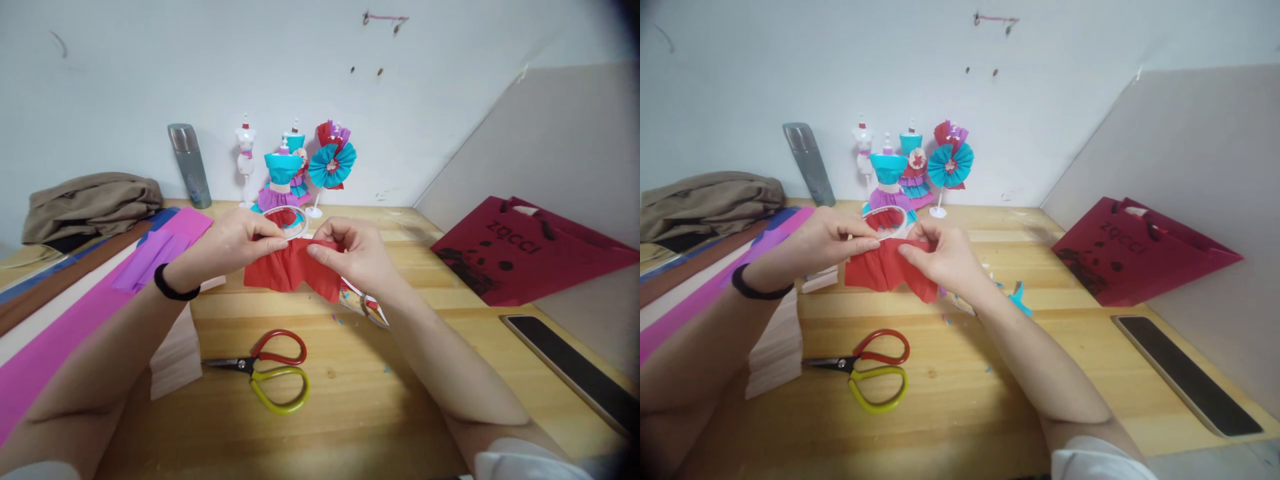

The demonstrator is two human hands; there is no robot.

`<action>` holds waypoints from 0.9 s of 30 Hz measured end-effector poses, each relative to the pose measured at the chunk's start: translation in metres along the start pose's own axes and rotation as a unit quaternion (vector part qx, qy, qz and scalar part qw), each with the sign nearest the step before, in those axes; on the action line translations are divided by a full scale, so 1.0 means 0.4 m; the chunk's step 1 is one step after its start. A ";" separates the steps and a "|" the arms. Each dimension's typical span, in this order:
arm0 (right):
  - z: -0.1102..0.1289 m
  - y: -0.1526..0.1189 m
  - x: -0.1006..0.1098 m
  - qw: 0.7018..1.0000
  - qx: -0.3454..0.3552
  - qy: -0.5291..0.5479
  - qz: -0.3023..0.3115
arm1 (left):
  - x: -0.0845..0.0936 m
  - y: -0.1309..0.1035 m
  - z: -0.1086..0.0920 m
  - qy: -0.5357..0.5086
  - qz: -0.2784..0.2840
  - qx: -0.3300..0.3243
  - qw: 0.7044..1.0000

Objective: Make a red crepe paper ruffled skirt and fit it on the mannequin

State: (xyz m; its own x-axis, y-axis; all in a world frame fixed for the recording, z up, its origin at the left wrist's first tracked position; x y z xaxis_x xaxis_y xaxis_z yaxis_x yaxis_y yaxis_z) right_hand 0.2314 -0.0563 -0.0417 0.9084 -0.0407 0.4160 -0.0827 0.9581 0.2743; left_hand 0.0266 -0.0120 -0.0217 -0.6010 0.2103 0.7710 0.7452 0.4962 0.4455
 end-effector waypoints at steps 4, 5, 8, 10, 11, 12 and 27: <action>-0.007 -0.002 -0.015 1.000 0.006 0.009 -0.013 | -0.001 0.000 0.001 0.021 -0.001 -0.006 1.000; -0.009 -0.003 -0.019 1.000 0.011 0.012 -0.015 | -0.002 0.001 0.001 0.027 -0.001 -0.009 1.000; -0.010 -0.004 -0.028 0.999 0.033 0.027 -0.020 | -0.004 0.002 -0.002 0.043 -0.006 -0.022 0.999; -0.009 -0.004 -0.030 0.999 0.034 0.037 -0.015 | -0.005 0.002 -0.006 0.048 -0.007 -0.035 0.998; -0.009 -0.004 -0.030 0.999 0.031 0.042 -0.012 | -0.006 0.002 -0.008 0.049 -0.007 -0.040 0.998; -0.009 -0.003 -0.030 0.999 0.026 0.044 -0.012 | -0.006 0.002 -0.010 0.050 -0.007 -0.044 0.998; -0.011 0.003 -0.020 0.998 0.009 0.052 -0.034 | -0.009 0.000 -0.009 0.084 -0.018 -0.070 0.994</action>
State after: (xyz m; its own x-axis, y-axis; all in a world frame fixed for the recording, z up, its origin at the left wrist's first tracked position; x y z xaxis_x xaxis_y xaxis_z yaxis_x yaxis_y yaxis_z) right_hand 0.2259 -0.0536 -0.0485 0.9496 -0.0743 0.3045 -0.0265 0.9490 0.3143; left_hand 0.0299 -0.0157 -0.0228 -0.5806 0.0458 0.8129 0.7639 0.3761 0.5244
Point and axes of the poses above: each hand's wrist, its own y-axis towards the middle knuckle, its own x-axis out of the back of the hand, z = x × y, the point moved 1 cm from there along y, towards the middle knuckle, and after that the axes turned 7 degrees about -x, right-handed, at the moved point
